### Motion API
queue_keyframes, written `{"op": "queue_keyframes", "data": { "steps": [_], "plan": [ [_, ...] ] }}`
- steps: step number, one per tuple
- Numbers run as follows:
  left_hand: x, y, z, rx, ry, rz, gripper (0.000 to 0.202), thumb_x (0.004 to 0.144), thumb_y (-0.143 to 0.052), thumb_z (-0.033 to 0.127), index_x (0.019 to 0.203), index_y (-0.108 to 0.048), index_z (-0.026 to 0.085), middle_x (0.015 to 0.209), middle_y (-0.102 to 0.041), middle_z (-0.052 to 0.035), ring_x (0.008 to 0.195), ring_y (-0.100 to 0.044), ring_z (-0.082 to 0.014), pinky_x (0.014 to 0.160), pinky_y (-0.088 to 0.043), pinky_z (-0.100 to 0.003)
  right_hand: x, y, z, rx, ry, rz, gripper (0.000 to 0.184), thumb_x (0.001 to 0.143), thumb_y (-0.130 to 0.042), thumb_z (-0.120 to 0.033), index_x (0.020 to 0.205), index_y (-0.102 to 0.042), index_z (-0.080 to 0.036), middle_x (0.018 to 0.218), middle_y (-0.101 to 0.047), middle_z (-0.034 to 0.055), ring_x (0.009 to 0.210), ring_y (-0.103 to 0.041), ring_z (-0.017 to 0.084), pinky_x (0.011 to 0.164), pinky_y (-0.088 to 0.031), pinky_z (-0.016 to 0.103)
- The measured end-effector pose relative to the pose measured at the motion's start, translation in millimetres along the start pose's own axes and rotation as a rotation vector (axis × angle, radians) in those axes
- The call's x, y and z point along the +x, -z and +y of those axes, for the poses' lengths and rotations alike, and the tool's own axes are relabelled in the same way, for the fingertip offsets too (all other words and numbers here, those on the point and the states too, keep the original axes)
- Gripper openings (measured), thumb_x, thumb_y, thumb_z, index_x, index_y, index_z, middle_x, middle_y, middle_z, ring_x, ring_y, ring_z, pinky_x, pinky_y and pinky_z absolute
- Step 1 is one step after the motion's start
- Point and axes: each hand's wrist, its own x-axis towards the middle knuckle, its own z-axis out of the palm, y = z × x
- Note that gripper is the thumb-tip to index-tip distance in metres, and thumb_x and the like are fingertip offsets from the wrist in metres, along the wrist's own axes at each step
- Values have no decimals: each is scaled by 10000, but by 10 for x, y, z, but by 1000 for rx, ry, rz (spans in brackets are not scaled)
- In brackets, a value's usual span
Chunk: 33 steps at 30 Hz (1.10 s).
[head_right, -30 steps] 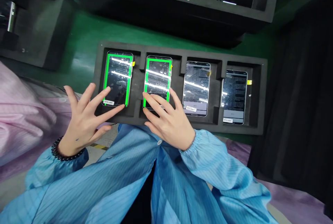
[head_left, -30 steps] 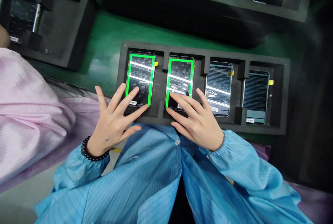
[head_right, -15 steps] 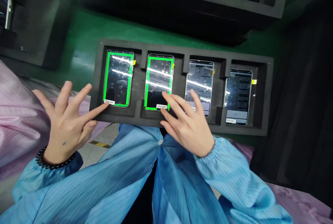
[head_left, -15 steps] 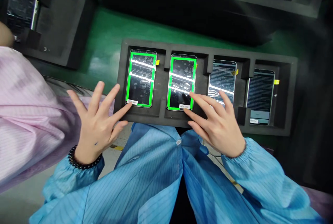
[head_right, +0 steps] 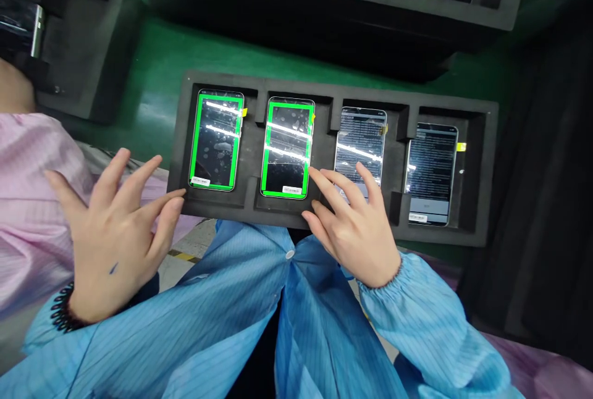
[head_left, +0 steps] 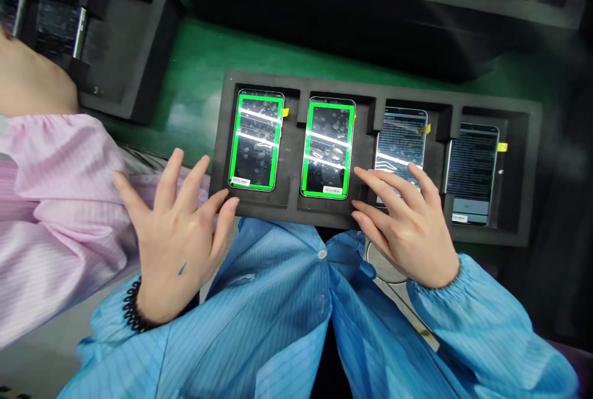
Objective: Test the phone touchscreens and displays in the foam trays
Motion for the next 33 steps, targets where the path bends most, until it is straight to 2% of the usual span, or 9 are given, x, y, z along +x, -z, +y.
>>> {"op": "queue_keyframes", "data": {
  "steps": [3,6,9,12,15,19,24,33],
  "plan": [
    [61,-106,-130,-128,55,167,372,1017,-429,423,1173,-734,278,1486,-572,-71,1482,-410,-383,1237,-149,-726,96,-1,-12,33,0,54,226,991,-583,-267,1024,-771,-148,1394,-664,174,1212,-643,320,1119,-429,602],
    [211,-381,-289,-553,187,298,493,1044,-346,499,1335,-659,254,1472,-577,-66,1468,-426,-292,1287,-224,-551,360,-73,-128,110,65,69,273,999,-561,-283,1158,-737,-146,1434,-634,172,1247,-614,304,1142,-417,590],
    [412,-703,-407,-797,251,290,613,1053,-173,569,1434,-540,258,1495,-561,-68,1438,-486,-229,1239,-374,-441,717,-211,-343,199,192,24,289,1002,-553,-302,1183,-725,-157,1499,-582,161,1308,-572,299,1183,-372,614],
    [583,-903,-473,-971,257,288,646,1038,-104,602,1436,-484,264,1463,-585,-81,1412,-523,-199,1225,-401,-401,1019,-364,-562,248,292,-6,305,997,-564,-317,1203,-717,-152,1532,-546,170,1356,-539,304,1209,-343,641],
    [662,-952,-496,-1064,254,303,635,1020,-153,658,1406,-485,277,1446,-586,-79,1423,-508,-201,1246,-368,-404,1184,-479,-703,224,340,-29,307,1006,-544,-325,1199,-711,-154,1561,-517,157,1378,-528,294,1221,-348,645],
    [661,-932,-482,-1100,240,306,623,1016,-191,676,1392,-494,283,1459,-560,-71,1437,-482,-211,1264,-333,-417,1240,-548,-766,179,365,-41,310,1015,-520,-322,1207,-695,-154,1584,-492,143,1391,-529,285,1233,-344,647],
    [642,-944,-477,-1087,229,299,622,1021,-202,665,1407,-496,275,1481,-548,-62,1455,-459,-193,1284,-293,-398,1230,-550,-784,145,393,-54,293,1024,-486,-302,1178,-693,-163,1586,-492,132,1391,-526,270,1227,-368,630],
    [616,-1014,-535,-1071,190,313,613,1029,-207,652,1435,-503,301,1483,-543,-38,1453,-454,-194,1272,-307,-380,1186,-528,-748,167,396,-31,291,1031,-478,-300,1152,-702,-160,1555,-526,148,1353,-543,277,1201,-354,652]
  ]
}}
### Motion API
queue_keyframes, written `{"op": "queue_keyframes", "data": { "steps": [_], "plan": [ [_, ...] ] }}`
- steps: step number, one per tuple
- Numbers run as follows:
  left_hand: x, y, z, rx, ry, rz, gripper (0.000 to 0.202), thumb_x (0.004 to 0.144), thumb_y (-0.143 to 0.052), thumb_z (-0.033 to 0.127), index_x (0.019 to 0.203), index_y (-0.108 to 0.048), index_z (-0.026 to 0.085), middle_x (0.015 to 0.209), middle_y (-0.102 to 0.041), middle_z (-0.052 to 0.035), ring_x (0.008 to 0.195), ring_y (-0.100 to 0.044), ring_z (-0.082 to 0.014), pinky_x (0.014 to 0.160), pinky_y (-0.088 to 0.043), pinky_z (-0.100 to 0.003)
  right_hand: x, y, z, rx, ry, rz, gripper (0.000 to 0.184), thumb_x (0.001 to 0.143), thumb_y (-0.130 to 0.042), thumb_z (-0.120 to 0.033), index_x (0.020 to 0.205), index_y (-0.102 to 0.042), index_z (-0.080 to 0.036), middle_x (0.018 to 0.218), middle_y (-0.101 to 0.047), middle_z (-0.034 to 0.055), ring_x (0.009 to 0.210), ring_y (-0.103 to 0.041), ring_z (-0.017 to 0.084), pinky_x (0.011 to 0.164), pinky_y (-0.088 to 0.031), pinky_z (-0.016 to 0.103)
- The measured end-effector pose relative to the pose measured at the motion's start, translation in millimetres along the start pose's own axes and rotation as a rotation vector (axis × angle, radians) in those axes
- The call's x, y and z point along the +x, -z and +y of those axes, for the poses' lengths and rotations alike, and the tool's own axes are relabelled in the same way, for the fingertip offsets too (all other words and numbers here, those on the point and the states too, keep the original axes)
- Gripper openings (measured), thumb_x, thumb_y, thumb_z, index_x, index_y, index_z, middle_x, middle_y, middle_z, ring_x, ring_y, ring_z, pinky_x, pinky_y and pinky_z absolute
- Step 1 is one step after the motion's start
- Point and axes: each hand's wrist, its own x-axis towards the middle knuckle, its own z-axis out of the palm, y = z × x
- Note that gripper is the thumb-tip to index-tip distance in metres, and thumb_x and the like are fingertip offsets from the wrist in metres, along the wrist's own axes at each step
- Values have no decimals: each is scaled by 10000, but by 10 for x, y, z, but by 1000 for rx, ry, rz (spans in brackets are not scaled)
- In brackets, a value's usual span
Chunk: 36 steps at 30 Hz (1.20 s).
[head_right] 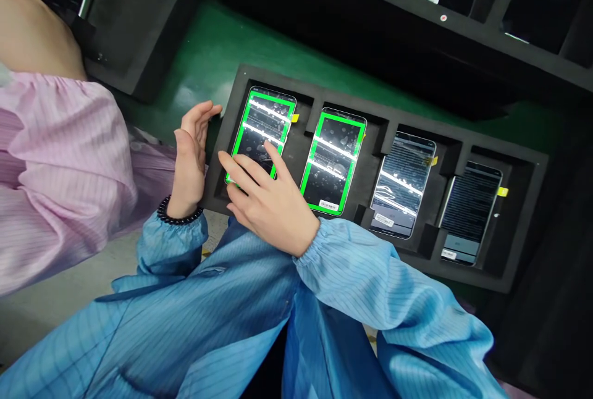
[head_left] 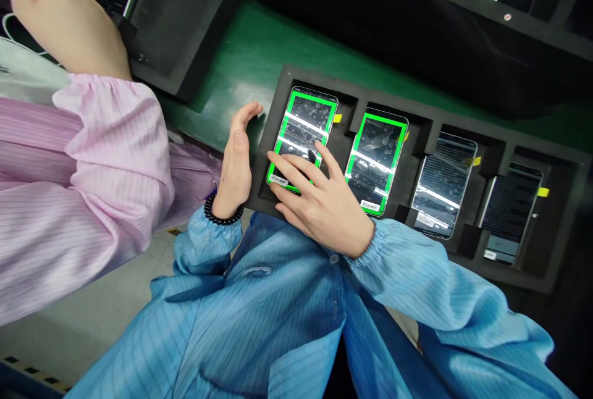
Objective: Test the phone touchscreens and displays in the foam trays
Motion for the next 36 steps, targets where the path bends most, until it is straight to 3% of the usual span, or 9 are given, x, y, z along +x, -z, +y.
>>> {"op": "queue_keyframes", "data": {
  "steps": [6,10,15,18,22,28,32,36],
  "plan": [
    [-13,-2,-24,-10,-16,-4,608,1032,-211,647,1447,-495,303,1486,-539,-32,1458,-447,-188,1268,-307,-368,25,-26,18,12,10,26,296,1026,-488,-321,1196,-672,-162,1547,-532,158,1331,-552,278,1190,-363,648],
    [-19,-9,-6,-23,-4,3,617,1037,-211,639,1450,-492,276,1489,-538,-40,1450,-450,-188,1262,-321,-369,-42,189,109,-9,-50,69,321,1030,-484,-311,1276,-630,-165,1554,-524,153,1338,-556,284,1193,-366,637],
    [-11,0,4,-25,-3,4,644,1028,-239,659,1441,-501,240,1481,-551,-57,1444,-465,-186,1264,-327,-363,-513,637,291,-45,-312,167,363,1028,-483,-290,1358,-604,-201,1539,-535,141,1367,-553,327,1206,-366,593],
    [-12,5,7,-10,-12,0,638,1035,-234,646,1444,-503,238,1477,-553,-64,1437,-475,-186,1264,-333,-374,-894,758,339,-96,-440,217,357,1017,-485,-256,1335,-642,-213,1507,-566,138,1355,-568,345,1186,-395,595],
    [-49,22,67,25,-28,-9,623,1056,-249,583,1466,-490,181,1477,-546,-111,1423,-483,-208,1255,-331,-395,-1244,723,293,-75,-459,181,279,1007,-505,-241,1135,-753,-231,1502,-568,119,1310,-590,353,1176,-377,641],
    [-103,74,222,273,-58,-115,636,1039,-247,623,1545,-402,271,1540,-481,-82,1462,-435,-233,1261,-310,-430,-1405,553,200,11,-442,161,297,1026,-490,-258,1014,-783,-209,1435,-613,128,1264,-589,280,1213,-317,605],
    [-100,86,263,328,-8,-163,625,1035,-250,629,1554,-387,309,1568,-453,-59,1476,-412,-245,1262,-299,-444,-1387,458,184,21,-414,154,307,1035,-480,-308,1081,-769,-217,1463,-594,144,1299,-563,269,1224,-294,588],
    [-90,80,227,290,14,-145,631,1027,-255,650,1533,-424,312,1544,-481,-48,1454,-434,-246,1252,-314,-437,-1204,338,138,53,-284,74,355,1048,-440,-372,1234,-703,-225,1512,-567,144,1329,-543,258,1237,-269,605]
  ]
}}
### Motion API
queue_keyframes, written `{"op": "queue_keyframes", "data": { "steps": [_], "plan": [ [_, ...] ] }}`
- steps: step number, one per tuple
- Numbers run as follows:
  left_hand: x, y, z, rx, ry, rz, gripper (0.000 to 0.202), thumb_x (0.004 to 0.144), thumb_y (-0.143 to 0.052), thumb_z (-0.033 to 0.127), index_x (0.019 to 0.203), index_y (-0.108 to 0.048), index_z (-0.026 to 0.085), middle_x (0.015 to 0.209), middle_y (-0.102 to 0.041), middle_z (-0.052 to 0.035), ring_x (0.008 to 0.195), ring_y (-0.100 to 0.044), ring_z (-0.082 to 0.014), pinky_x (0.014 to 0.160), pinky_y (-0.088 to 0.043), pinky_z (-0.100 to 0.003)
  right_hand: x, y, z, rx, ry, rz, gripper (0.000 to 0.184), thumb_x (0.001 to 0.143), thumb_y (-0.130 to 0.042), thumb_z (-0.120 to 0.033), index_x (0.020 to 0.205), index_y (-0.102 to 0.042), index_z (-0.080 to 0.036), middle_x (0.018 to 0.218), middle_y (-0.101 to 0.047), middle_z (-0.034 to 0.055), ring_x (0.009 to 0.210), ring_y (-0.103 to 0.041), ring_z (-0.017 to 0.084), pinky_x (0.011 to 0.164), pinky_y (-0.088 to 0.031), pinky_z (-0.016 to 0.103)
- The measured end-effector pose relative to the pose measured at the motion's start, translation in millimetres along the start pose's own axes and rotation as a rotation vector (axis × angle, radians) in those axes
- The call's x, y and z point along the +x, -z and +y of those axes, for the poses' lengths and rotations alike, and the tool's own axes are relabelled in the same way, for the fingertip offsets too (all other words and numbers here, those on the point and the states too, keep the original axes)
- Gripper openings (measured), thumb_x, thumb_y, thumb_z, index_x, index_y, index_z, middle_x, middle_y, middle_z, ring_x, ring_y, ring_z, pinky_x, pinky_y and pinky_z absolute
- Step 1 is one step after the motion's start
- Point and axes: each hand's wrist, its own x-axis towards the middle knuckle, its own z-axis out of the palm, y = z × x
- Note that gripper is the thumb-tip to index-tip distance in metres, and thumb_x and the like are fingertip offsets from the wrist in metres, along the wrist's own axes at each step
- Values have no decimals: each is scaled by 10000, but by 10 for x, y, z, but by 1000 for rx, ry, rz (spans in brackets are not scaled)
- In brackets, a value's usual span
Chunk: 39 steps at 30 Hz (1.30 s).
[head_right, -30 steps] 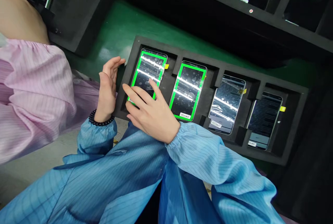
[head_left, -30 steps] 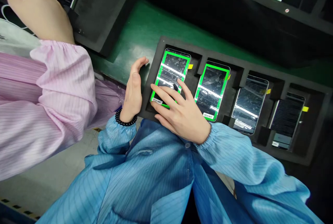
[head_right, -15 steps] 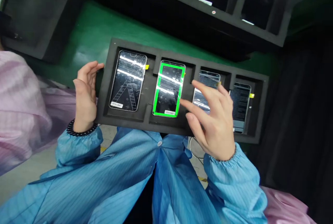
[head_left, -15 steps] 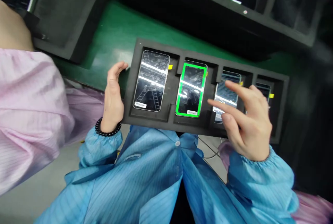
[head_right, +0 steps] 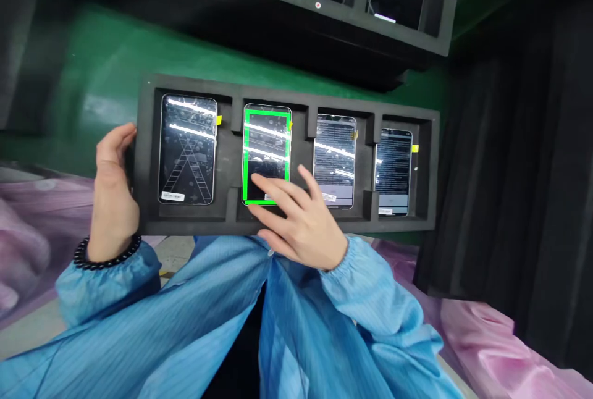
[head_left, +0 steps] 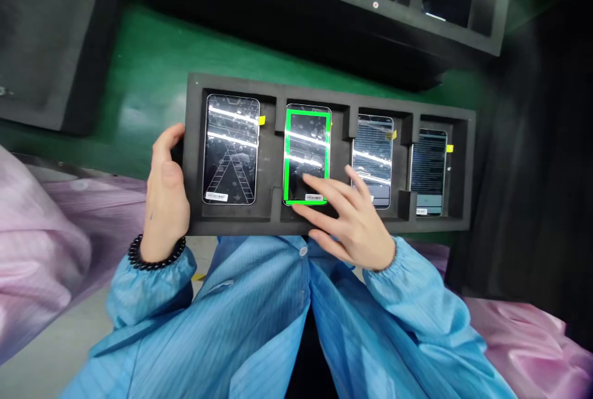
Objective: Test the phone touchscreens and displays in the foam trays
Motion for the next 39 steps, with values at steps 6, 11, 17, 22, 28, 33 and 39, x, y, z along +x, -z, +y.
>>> {"op": "queue_keyframes", "data": {
  "steps": [6,11,17,22,28,33,39],
  "plan": [
    [9,-19,-54,-42,7,28,619,1028,-276,649,1504,-469,303,1520,-506,-34,1441,-446,-227,1252,-318,-403,147,-134,-34,48,26,-47,354,1049,-422,-354,1184,-712,-203,1546,-536,142,1345,-530,263,1248,-261,599],
    [8,-27,-24,-40,14,32,658,1020,-253,673,1503,-473,284,1513,-516,-38,1433,-454,-226,1246,-324,-398,70,-94,28,126,-30,51,378,1053,-401,-358,1196,-723,-221,1537,-539,125,1362,-504,261,1264,-231,590],
    [9,-46,22,-42,33,60,645,1025,-254,654,1483,-505,275,1496,-540,-47,1408,-481,-229,1229,-347,-384,132,-84,1,85,-3,-45,341,1041,-456,-351,1186,-732,-212,1540,-540,147,1352,-523,268,1256,-235,611],
    [14,-46,16,-53,35,67,652,1014,-270,671,1477,-513,281,1490,-545,-43,1411,-478,-239,1234,-341,-392,143,-119,19,76,12,-39,351,1041,-439,-351,1202,-726,-227,1533,-552,131,1325,-543,263,1239,-272,605],
    [1,-62,10,-67,47,78,636,1021,-262,655,1472,-514,283,1491,-544,-40,1417,-473,-240,1246,-336,-395,85,-134,34,125,-39,99,373,1041,-404,-344,1153,-745,-245,1494,-586,107,1287,-559,255,1230,-293,577],
    [33,30,74,88,-20,4,643,1022,-266,642,1553,-390,303,1564,-457,-67,1466,-417,-268,1269,-291,-483,147,95,175,73,-35,26,357,1040,-425,-340,1189,-729,-228,1494,-587,110,1289,-572,257,1218,-324,580],
    [460,95,230,291,-262,-124,635,1034,-197,607,1531,-440,297,1629,-358,-66,1586,-198,-304,1307,-133,-606,484,272,633,-105,-257,104,352,1043,-427,-342,1099,-762,-249,1460,-612,84,1304,-571,297,1199,-347,601]
  ]
}}
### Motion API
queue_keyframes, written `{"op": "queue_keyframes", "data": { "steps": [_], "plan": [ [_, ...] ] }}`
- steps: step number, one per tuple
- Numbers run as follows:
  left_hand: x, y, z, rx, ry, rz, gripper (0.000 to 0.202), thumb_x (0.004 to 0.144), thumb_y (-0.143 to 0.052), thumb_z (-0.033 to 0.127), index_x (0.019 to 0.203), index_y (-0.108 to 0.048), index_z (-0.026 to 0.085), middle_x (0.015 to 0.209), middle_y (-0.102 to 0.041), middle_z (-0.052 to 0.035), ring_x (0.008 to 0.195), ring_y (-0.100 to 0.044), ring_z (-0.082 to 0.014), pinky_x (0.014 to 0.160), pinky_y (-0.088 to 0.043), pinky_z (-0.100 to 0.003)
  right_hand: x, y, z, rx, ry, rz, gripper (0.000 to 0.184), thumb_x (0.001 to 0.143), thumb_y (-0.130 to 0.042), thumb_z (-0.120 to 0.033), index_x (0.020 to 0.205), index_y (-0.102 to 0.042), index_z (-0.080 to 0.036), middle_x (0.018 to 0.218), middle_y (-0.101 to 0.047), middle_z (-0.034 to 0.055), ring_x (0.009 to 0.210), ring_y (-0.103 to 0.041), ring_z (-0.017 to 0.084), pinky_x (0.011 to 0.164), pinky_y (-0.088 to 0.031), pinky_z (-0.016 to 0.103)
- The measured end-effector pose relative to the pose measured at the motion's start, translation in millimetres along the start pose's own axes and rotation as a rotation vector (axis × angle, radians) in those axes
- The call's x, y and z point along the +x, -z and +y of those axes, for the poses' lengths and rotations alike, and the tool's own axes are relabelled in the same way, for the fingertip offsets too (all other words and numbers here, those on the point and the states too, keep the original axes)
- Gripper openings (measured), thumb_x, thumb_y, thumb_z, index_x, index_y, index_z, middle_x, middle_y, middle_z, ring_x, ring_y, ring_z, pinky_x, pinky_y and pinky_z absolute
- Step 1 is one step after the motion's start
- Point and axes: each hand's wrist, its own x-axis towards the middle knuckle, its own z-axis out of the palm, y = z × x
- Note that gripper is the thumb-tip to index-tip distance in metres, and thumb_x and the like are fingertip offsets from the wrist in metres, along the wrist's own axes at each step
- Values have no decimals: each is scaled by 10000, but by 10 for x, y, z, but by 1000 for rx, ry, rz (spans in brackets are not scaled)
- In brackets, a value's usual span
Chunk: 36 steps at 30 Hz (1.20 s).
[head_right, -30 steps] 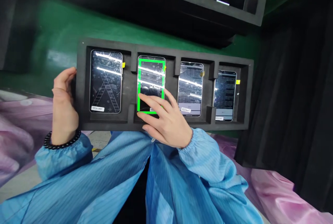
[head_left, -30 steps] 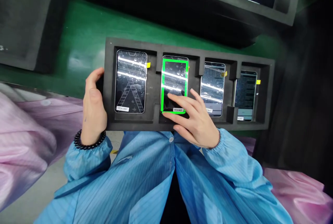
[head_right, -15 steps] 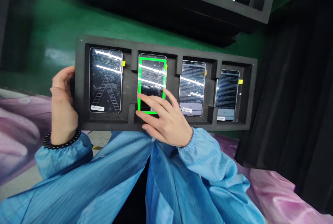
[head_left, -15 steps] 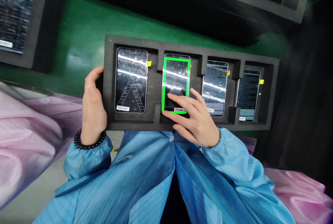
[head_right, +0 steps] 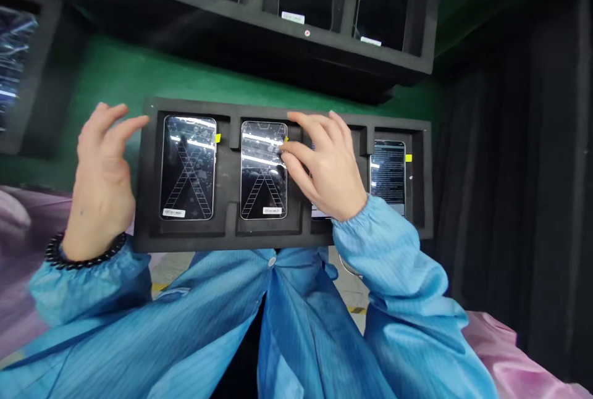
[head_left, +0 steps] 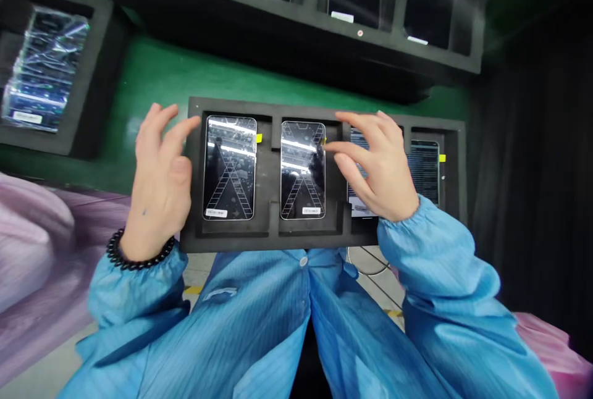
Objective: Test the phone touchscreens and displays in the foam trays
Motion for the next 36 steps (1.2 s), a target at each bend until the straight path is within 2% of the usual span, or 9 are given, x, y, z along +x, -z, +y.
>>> {"op": "queue_keyframes", "data": {
  "steps": [3,5,7,10,14,18,26,30,36],
  "plan": [
    [269,-49,-13,-42,-87,-81,628,968,-375,697,1386,-610,291,1655,-327,-57,1595,-133,-390,1292,19,-682,197,-87,72,-87,24,-17,340,1038,-456,-373,1156,-744,-236,1515,-563,107,1328,-551,312,1197,-339,614],
    [379,-96,-7,-141,-81,-115,588,889,-528,731,1304,-665,338,1647,-356,-18,1594,-142,-392,1297,105,-643,243,-126,97,-122,38,-13,330,1036,-465,-363,1134,-752,-234,1527,-554,100,1324,-551,314,1207,-316,627],
    [420,-133,0,-215,-64,-121,573,839,-608,733,1287,-670,382,1636,-380,9,1595,-153,-372,1306,131,-596,228,-143,129,-150,24,11,332,1036,-467,-354,1114,-763,-225,1527,-555,104,1317,-549,317,1209,-304,636],
    [405,-165,-44,-169,-88,-66,614,903,-474,754,1354,-630,369,1646,-361,-6,1599,-150,-354,1304,83,-613,167,-158,190,-180,3,19,350,1039,-460,-361,1160,-755,-219,1539,-541,124,1312,-544,313,1192,-328,631],
    [391,-195,-266,-102,-104,122,689,1020,-209,660,1420,-571,231,1587,-416,-113,1572,-242,-286,1311,-146,-551,136,-193,226,-197,7,-12,367,1045,-455,-380,1217,-739,-222,1563,-514,135,1311,-542,305,1183,-339,618],
    [417,-223,-483,-120,-23,242,708,1041,-167,621,1395,-574,162,1512,-479,-151,1526,-324,-259,1301,-203,-493,132,-200,194,-163,17,-38,370,1050,-446,-386,1170,-759,-231,1579,-501,114,1325,-530,302,1194,-318,615],
    [437,-230,-485,-164,12,194,764,996,-194,721,1408,-555,188,1531,-449,-123,1543,-283,-244,1322,-162,-479,86,-166,113,-125,83,-70,340,1039,-475,-365,1153,-770,-240,1594,-489,93,1333,-533,308,1206,-305,619],
    [431,-223,-495,-147,16,187,748,1010,-177,699,1426,-541,193,1531,-451,-114,1542,-284,-215,1318,-177,-446,36,-158,51,-127,132,-71,329,1037,-484,-353,1153,-765,-227,1581,-504,107,1318,-551,299,1198,-326,611],
    [426,-223,-537,-108,7,156,779,1015,-127,685,1430,-523,159,1539,-423,-147,1549,-259,-229,1315,-172,-453,-67,-151,-80,-98,179,-80,316,1034,-496,-349,1156,-759,-223,1562,-525,120,1309,-562,289,1201,-327,601]
  ]
}}
